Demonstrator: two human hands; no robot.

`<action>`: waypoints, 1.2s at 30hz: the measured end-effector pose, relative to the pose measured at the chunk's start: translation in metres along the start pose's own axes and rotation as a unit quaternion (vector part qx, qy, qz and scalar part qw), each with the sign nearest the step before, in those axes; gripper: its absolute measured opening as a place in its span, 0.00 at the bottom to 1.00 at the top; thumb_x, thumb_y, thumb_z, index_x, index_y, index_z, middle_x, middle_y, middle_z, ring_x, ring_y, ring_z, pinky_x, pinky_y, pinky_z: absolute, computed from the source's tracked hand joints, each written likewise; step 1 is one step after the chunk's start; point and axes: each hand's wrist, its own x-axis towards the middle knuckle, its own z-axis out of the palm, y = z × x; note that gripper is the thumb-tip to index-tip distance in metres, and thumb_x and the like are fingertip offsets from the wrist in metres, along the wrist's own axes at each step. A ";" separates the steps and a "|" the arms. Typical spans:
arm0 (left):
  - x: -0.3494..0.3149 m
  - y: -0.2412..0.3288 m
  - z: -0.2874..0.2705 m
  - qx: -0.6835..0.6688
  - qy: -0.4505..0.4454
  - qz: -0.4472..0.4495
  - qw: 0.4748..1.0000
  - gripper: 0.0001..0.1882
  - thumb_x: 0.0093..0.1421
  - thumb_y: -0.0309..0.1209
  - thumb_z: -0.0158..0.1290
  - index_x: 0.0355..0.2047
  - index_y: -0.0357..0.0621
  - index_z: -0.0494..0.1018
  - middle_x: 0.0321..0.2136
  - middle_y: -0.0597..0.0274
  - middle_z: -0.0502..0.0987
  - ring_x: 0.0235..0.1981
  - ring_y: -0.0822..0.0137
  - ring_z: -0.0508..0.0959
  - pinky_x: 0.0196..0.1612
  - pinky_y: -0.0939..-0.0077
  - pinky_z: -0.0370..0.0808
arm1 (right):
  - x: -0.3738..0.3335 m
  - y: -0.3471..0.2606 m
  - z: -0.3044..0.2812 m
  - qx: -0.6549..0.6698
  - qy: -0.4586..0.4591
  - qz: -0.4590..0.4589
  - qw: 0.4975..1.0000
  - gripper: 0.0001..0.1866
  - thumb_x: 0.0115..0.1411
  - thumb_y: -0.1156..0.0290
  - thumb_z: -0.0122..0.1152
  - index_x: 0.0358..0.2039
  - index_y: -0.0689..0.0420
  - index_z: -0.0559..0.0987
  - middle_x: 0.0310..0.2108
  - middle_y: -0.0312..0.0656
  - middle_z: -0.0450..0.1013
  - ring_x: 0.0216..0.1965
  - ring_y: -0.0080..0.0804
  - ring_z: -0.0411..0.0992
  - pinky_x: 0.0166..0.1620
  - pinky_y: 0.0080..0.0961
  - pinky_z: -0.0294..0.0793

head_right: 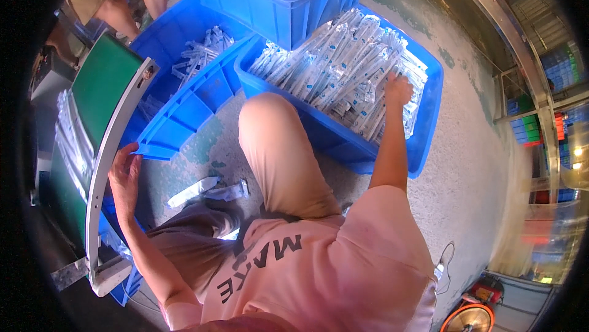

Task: The person sorts a collection of packaged items by taking them from a blue bin and placing them either into another blue bin or onto a green conveyor belt by hand.

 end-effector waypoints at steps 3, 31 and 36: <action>0.005 0.001 0.003 0.007 -0.002 -0.017 1.000 0.12 0.56 0.26 0.52 0.41 0.39 0.71 0.34 0.58 0.75 0.34 0.66 0.76 0.40 0.73 0.72 | 0.021 -0.001 0.028 0.013 -0.006 0.108 0.994 0.39 0.50 0.37 0.48 0.45 0.63 0.69 0.48 0.59 0.65 0.49 0.53 0.65 0.49 0.46 0.64; 0.006 -0.006 -0.001 0.065 -0.011 -0.001 0.998 0.12 0.55 0.23 0.52 0.40 0.38 0.72 0.33 0.57 0.75 0.33 0.66 0.77 0.39 0.73 0.73 | -0.102 -0.078 -0.022 0.126 -0.117 -0.130 0.976 0.26 0.53 0.60 0.56 0.48 0.60 0.67 0.36 0.61 0.71 0.39 0.54 0.71 0.42 0.38 0.70; 0.006 -0.005 -0.002 0.067 -0.017 0.005 0.998 0.12 0.54 0.22 0.52 0.41 0.38 0.72 0.34 0.56 0.75 0.33 0.66 0.77 0.39 0.74 0.74 | -0.133 -0.101 -0.022 0.051 -0.173 -0.106 0.978 0.47 0.47 0.59 0.62 0.58 0.64 0.44 0.47 0.70 0.60 0.47 0.63 0.64 0.51 0.37 0.66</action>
